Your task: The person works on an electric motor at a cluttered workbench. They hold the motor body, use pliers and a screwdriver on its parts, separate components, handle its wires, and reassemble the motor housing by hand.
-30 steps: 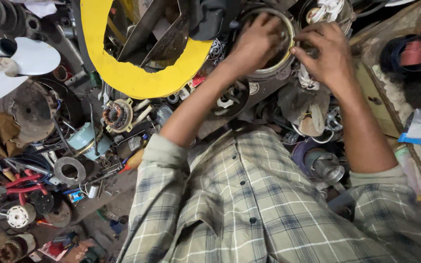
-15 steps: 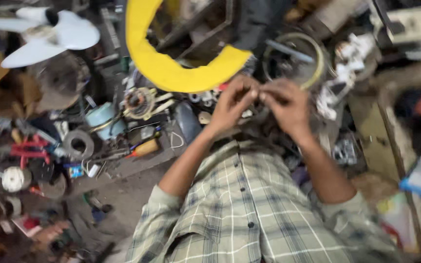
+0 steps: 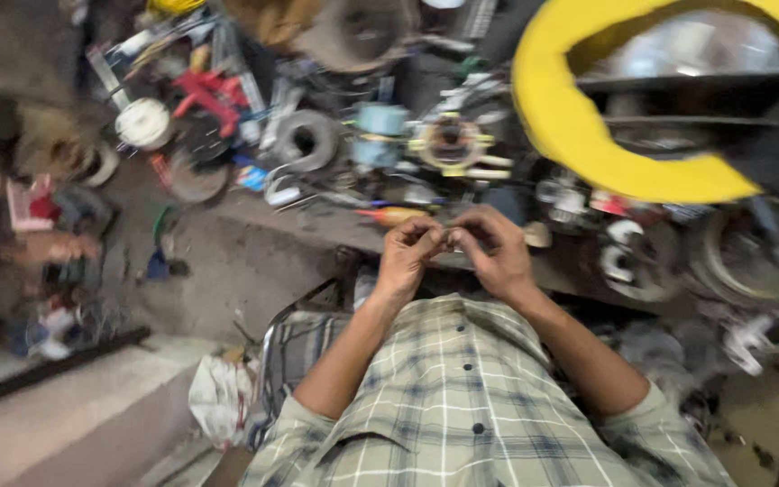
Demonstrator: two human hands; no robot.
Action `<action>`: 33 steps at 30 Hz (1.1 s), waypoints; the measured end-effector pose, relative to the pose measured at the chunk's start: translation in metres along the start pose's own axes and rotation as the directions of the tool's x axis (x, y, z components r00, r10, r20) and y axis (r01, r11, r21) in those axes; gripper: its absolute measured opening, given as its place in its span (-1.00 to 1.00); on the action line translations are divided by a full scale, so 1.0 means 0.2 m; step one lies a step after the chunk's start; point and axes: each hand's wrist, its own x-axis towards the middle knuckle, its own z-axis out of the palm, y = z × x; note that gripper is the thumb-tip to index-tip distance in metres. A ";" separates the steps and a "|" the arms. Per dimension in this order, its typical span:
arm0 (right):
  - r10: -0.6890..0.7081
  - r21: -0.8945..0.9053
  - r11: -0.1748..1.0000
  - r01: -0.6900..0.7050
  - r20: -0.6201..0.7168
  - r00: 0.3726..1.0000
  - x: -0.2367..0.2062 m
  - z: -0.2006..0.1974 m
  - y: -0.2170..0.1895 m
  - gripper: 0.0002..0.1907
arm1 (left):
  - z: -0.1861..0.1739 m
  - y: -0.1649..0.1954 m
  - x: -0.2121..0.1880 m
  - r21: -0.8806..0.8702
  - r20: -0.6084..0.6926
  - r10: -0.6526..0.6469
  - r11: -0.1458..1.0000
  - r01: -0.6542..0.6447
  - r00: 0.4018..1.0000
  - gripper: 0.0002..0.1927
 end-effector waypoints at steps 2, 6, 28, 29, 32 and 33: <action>0.161 0.266 0.950 -0.162 0.028 0.987 0.04 0.20 0.00 -0.91 | -0.15 0.11 -0.04 0.046 -0.042 0.041 0.998 -0.039 0.998 -0.82; 0.108 0.155 0.980 -0.122 0.096 0.989 0.14 0.61 -0.01 -0.92 | -0.44 0.37 -0.08 0.063 -0.015 0.116 0.991 -0.114 0.993 -0.79; -0.250 -0.172 0.937 0.303 0.277 0.928 0.59 1.73 -0.23 -0.79 | -1.23 1.04 -0.23 0.216 -0.373 0.426 0.904 -0.370 0.824 -0.83; -0.262 -0.171 0.929 0.327 0.319 0.911 0.61 1.77 -0.24 -0.76 | -1.27 1.05 -0.25 0.183 -0.395 0.418 0.908 -0.376 0.818 -0.81; -0.329 -0.148 0.880 0.452 0.496 0.804 0.67 1.87 -0.24 -0.73 | -1.38 1.08 -0.30 0.123 -0.465 0.397 0.914 -0.386 0.791 -0.79; -0.321 -0.151 0.877 0.456 0.523 0.790 0.70 1.91 -0.24 -0.72 | -1.42 1.10 -0.30 0.123 -0.489 0.392 0.915 -0.384 0.779 -0.80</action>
